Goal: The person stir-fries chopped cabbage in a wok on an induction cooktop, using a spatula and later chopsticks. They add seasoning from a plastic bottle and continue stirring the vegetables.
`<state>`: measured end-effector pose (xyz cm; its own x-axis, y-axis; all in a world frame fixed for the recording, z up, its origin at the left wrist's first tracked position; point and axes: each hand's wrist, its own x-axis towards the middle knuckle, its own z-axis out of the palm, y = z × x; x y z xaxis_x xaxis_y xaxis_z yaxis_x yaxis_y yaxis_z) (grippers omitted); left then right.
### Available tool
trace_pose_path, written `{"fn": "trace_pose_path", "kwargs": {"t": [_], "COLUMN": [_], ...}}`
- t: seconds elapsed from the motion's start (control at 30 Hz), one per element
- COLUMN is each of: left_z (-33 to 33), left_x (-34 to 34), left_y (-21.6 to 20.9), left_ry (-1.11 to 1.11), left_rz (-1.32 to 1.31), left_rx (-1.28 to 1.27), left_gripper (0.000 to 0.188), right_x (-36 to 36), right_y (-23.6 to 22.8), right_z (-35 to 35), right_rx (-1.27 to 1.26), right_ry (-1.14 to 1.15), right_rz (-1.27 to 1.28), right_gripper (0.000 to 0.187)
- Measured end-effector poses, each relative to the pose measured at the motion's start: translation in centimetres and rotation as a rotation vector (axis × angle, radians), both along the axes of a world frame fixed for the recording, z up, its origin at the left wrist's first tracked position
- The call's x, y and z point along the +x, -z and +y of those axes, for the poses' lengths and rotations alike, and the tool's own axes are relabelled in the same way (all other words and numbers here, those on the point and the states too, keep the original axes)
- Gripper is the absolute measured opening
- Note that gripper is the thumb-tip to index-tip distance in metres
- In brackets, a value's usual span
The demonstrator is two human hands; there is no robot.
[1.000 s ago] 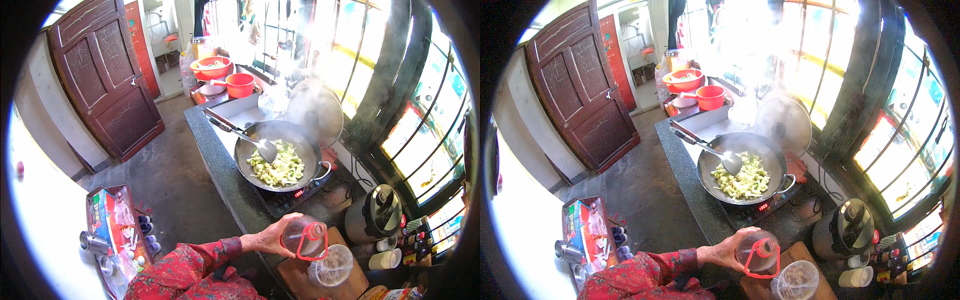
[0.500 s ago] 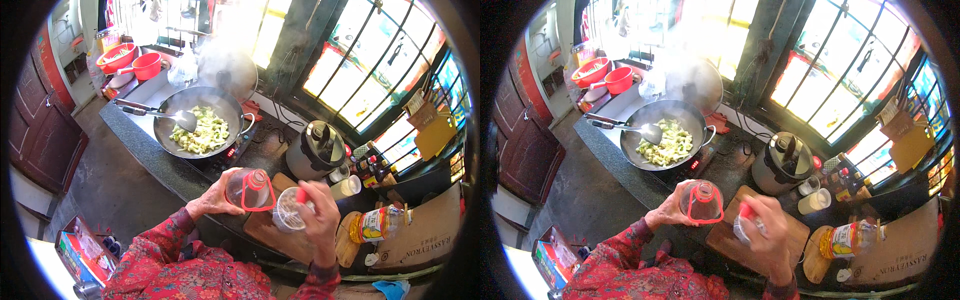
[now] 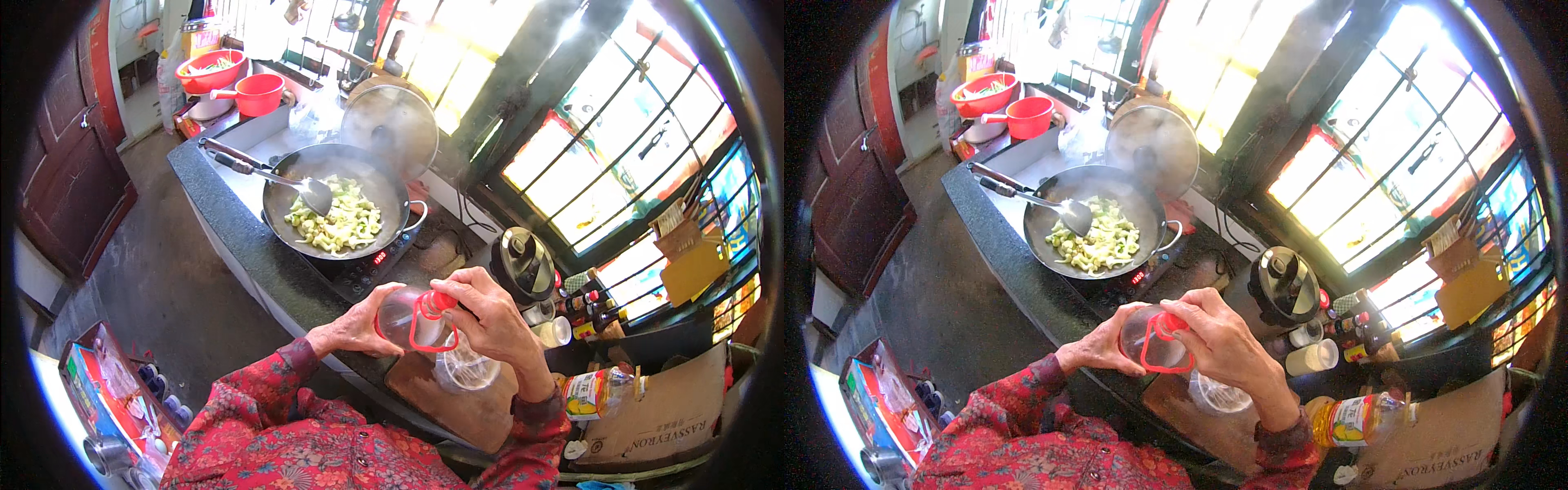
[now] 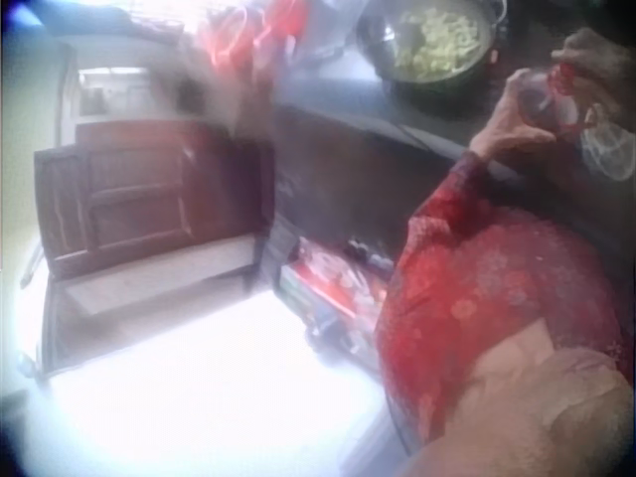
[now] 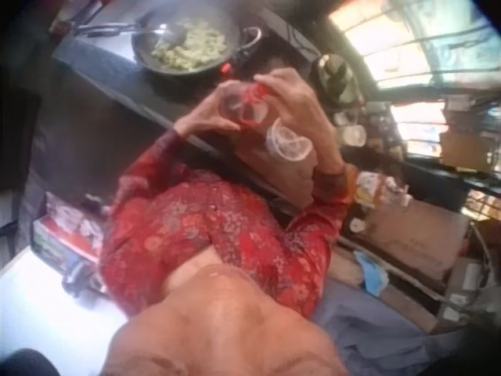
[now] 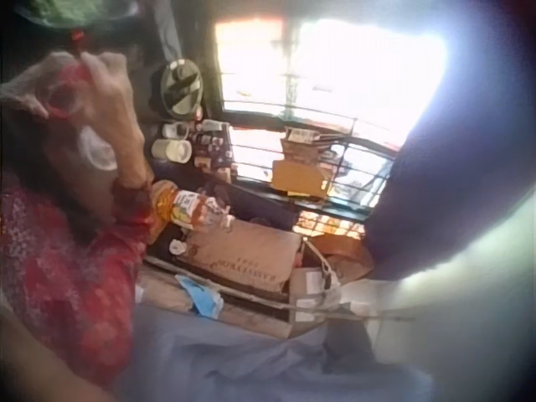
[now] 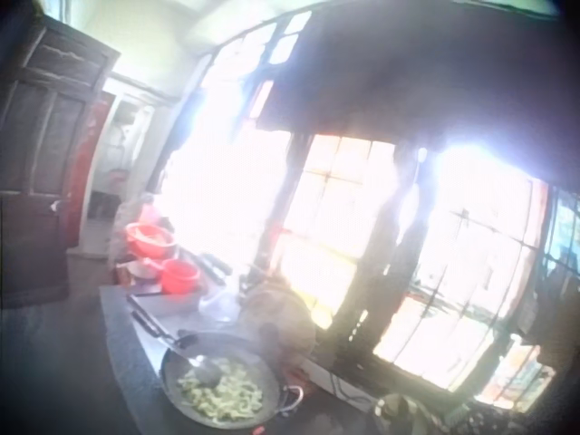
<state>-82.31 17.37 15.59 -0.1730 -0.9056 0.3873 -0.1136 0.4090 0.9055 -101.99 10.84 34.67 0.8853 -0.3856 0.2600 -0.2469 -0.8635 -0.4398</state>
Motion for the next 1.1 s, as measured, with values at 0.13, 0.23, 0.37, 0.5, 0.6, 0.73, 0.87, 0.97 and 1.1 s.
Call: {"fn": "trace_pose_path", "kwargs": {"t": [0.13, 0.23, 0.37, 0.5, 0.6, 0.73, 0.87, 0.97, 1.1], "left_z": [-0.8, -0.8, -0.2, 0.1, 0.0, -0.2, -0.2, 0.0, -0.1], "left_x": [-0.7, -1.0, -0.6, -0.4, -0.5, -0.4, -0.5, -1.3, -2.7], "left_y": [0.8, 0.7, 0.4, 0.0, 0.1, 0.4, 0.6, 1.0, 2.1], "left_ry": [-0.003, -0.041, -0.028, -0.020, -0.050, -0.074, -0.085, -0.128, -0.249], "left_rz": [0.061, 0.031, 0.086, 0.058, 0.042, 0.043, 0.113, 0.125, 0.203], "left_rx": [-0.060, -0.119, -0.054, -0.028, -0.078, -0.091, -0.149, -0.123, -0.233], "left_gripper": [0.110, 0.113, 0.111, 0.110, 0.109, 0.110, 0.106, 0.106, 0.103], "right_x": [0.3, 1.1, 2.6, 3.8, 4.0, 4.1, 4.2, 4.0, 3.0], "right_y": [-0.8, -2.3, -4.1, -5.0, -5.2, -4.5, -4.0, -4.3, -4.6], "right_z": [-0.2, 0.1, 0.8, 0.8, 0.0, -0.5, 0.0, 0.0, -0.9], "right_rx": [-0.096, -0.142, -0.188, -0.216, -0.165, -0.051, -0.185, -0.196, -0.167], "right_ry": [-0.018, -0.042, -0.087, -0.136, -0.041, 0.052, -0.009, -0.028, 0.047], "right_rz": [0.040, 0.125, 0.345, 0.460, 0.524, 0.565, 0.501, 0.517, 0.810], "right_gripper": [0.033, 0.032, 0.037, 0.031, 0.026, 0.029, 0.028, 0.030, 0.043]}}
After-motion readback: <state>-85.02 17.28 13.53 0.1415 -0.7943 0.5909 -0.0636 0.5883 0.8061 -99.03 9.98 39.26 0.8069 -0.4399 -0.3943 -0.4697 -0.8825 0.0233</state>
